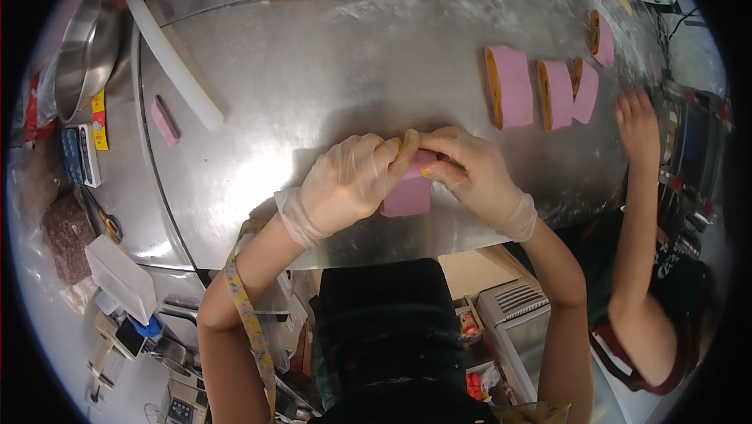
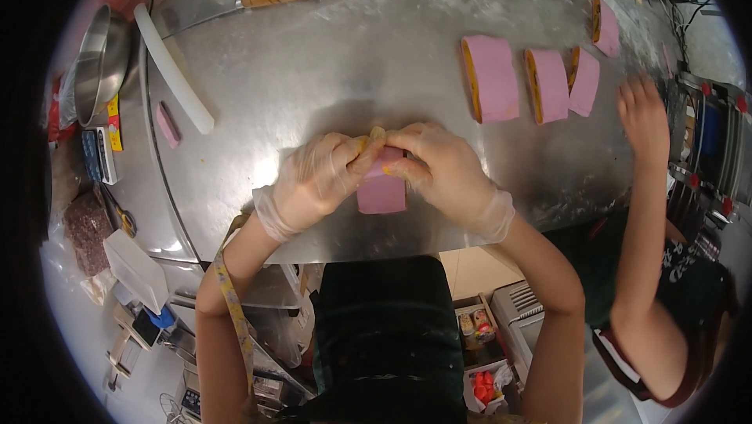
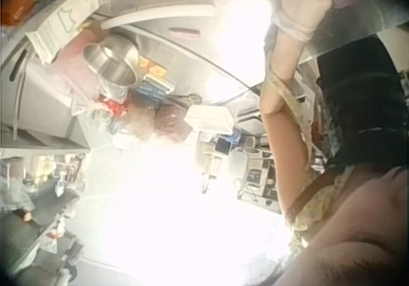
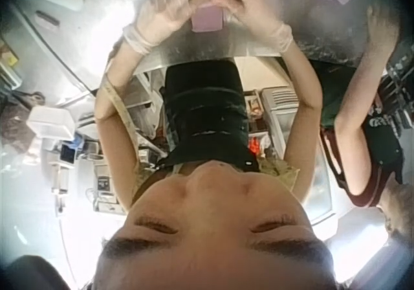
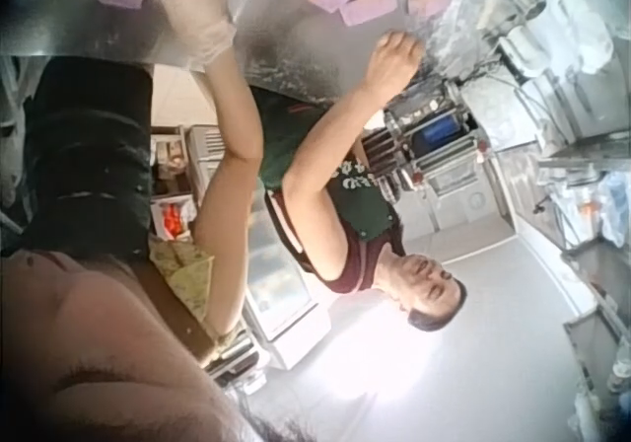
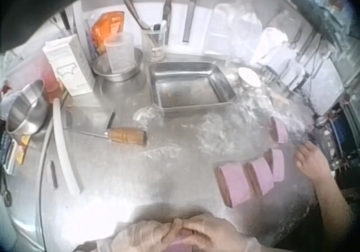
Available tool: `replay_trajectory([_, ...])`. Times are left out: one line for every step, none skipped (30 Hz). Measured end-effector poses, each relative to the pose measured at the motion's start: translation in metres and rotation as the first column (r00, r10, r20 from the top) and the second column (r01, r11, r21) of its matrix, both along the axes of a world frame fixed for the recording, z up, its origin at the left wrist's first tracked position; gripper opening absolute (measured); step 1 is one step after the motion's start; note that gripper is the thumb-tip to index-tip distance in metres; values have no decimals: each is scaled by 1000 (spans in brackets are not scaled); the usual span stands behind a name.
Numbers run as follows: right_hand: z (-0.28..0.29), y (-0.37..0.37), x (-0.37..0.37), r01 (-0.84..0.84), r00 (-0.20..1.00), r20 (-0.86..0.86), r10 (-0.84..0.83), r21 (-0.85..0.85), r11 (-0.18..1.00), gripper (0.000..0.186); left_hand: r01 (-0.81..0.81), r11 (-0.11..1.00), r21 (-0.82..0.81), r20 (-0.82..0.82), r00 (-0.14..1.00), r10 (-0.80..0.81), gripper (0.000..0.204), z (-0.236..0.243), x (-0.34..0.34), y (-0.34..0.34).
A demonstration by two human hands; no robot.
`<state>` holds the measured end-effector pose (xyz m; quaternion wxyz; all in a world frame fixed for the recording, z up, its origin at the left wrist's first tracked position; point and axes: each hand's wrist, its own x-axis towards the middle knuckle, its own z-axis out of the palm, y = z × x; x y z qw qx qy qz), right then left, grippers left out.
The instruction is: Rolling and shaping bicolor dough into rolls and placing them on a steamer tray.
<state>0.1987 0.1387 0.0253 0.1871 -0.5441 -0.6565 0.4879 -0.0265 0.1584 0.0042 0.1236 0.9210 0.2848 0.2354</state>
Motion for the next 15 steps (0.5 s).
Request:
replay_trajectory([3,1,1,15,1000,-8,-15,14,1000,36,-3,1000,-2,-1,1000,3,52,0,0,-1])
replay_trajectory([4,3,2,-36,999,2,36,-60,998,36,12,1000,-9,4,1000,-12,56,1,0,-1])
replay_trajectory([5,5,3,-73,997,0,73,-119,990,37,4,1000,-27,19,1000,-3,62,1,0,-2])
replay_trajectory([6,5,3,-87,996,7,89,-132,987,37,26,1000,-13,8,1000,-26,62,3,0,-3])
replay_trajectory([5,6,2,-104,994,37,107,-70,992,38,-56,965,-257,54,996,72,59,4,1,-5])
replay_trajectory([5,6,1,-128,991,51,126,18,992,38,-97,886,-453,77,986,147,58,4,0,-4])
replay_trajectory([4,5,-1,-126,990,67,126,-10,992,38,-123,864,-488,72,981,181,56,5,0,-6])
replay_trajectory([3,3,-2,-142,984,115,135,50,989,40,-142,835,-531,36,981,190,62,3,0,-6])
replay_trajectory([2,2,-4,-156,977,161,136,117,981,41,-183,797,-576,-9,976,218,68,2,0,-6])
replay_trajectory([1,0,-5,-161,976,166,141,110,981,41,-162,805,-571,1,980,198,68,0,0,-7])
replay_trajectory([1,-1,-6,-145,982,148,120,166,976,43,-143,805,-576,42,978,204,69,-2,1,-8])
replay_trajectory([0,-2,-6,-129,985,136,103,205,970,44,-125,810,-573,87,973,212,69,-4,2,-10])
replay_trajectory([0,-3,-6,-127,987,128,100,221,967,44,-125,805,-580,82,974,211,69,-5,3,-12])
replay_trajectory([0,-4,-6,-91,993,85,80,134,987,46,-127,833,-538,101,972,213,70,-6,3,-14])
replay_trajectory([0,-5,-6,-57,997,44,56,44,997,48,-133,859,-494,116,969,217,70,-6,3,-16])
